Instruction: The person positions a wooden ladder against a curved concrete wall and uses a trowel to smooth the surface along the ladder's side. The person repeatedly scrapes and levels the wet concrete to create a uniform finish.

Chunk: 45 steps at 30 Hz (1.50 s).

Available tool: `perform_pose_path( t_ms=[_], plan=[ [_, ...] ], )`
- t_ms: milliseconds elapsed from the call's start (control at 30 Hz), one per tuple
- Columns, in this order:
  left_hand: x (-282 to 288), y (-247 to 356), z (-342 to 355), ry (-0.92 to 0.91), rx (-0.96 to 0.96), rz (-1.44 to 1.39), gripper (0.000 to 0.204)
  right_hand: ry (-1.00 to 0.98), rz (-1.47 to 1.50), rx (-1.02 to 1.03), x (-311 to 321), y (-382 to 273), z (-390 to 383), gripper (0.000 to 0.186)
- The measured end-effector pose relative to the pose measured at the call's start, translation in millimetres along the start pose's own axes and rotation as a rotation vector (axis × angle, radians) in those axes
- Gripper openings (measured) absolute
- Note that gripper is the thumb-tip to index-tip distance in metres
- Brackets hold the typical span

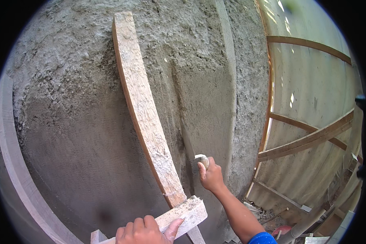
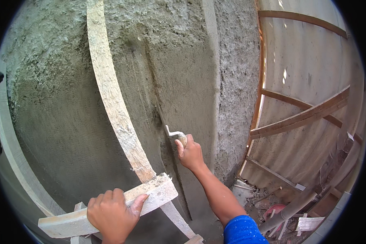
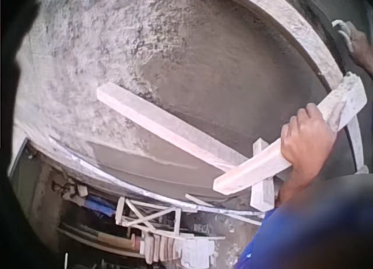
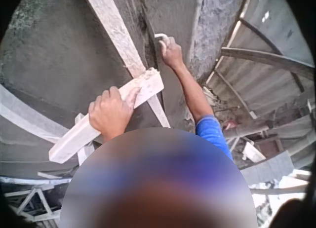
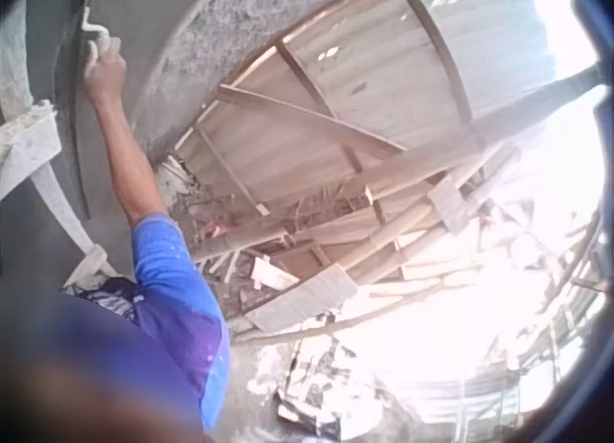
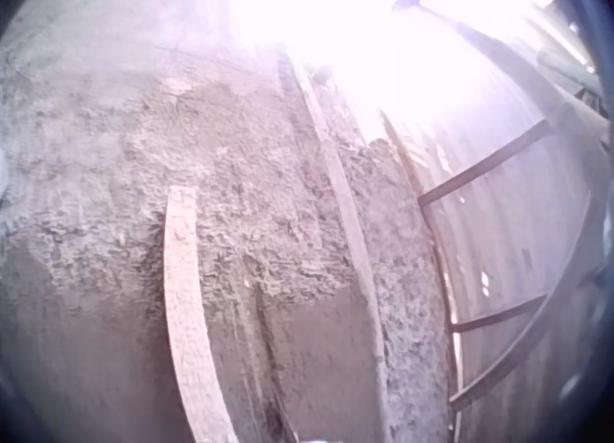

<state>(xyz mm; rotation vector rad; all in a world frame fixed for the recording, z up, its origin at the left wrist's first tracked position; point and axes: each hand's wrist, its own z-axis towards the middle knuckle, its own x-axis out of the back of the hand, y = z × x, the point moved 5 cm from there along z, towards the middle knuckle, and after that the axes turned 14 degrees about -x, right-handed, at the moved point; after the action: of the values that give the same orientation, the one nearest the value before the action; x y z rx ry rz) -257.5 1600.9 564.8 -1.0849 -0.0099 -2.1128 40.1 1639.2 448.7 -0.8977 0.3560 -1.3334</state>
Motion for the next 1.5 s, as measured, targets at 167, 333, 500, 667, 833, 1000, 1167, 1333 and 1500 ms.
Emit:
perform_pose_path(
  t_ms=[167,333,500,667,833,1000,1167,1333,1500],
  plan=[
    [2,0,0,-0.013,0.001,0.006,0.054,0.111,0.282,0.039,7,-6,-4,0.033],
    [2,0,3,0.016,0.011,0.002,0.054,0.039,-0.083,-0.070,3,-12,-1,0.034],
    [2,1,1,-0.025,0.008,0.002,0.053,0.014,0.081,-0.054,1,-12,-8,0.034],
    [3,2,2,-0.002,0.015,0.005,0.054,0.156,0.194,0.028,1,-11,-13,0.034],
    [0,1,1,-0.029,0.003,-0.003,0.054,-0.016,-0.010,-0.093,-7,-9,-12,0.031],
    [2,0,-2,-0.030,-0.010,0.008,0.054,0.009,0.099,-0.090,-8,-6,-14,0.031],
    [3,1,5,0.021,-0.007,0.003,0.054,0.054,0.047,-0.025,-1,-14,-14,0.032],
    [3,0,1,-0.001,-0.002,-0.002,0.054,-0.113,0.444,-0.096,34,-44,-20,0.055],
    [-3,1,-4,0.016,0.005,0.006,0.058,-0.067,0.505,0.148,42,-61,2,0.056]
  ],
)
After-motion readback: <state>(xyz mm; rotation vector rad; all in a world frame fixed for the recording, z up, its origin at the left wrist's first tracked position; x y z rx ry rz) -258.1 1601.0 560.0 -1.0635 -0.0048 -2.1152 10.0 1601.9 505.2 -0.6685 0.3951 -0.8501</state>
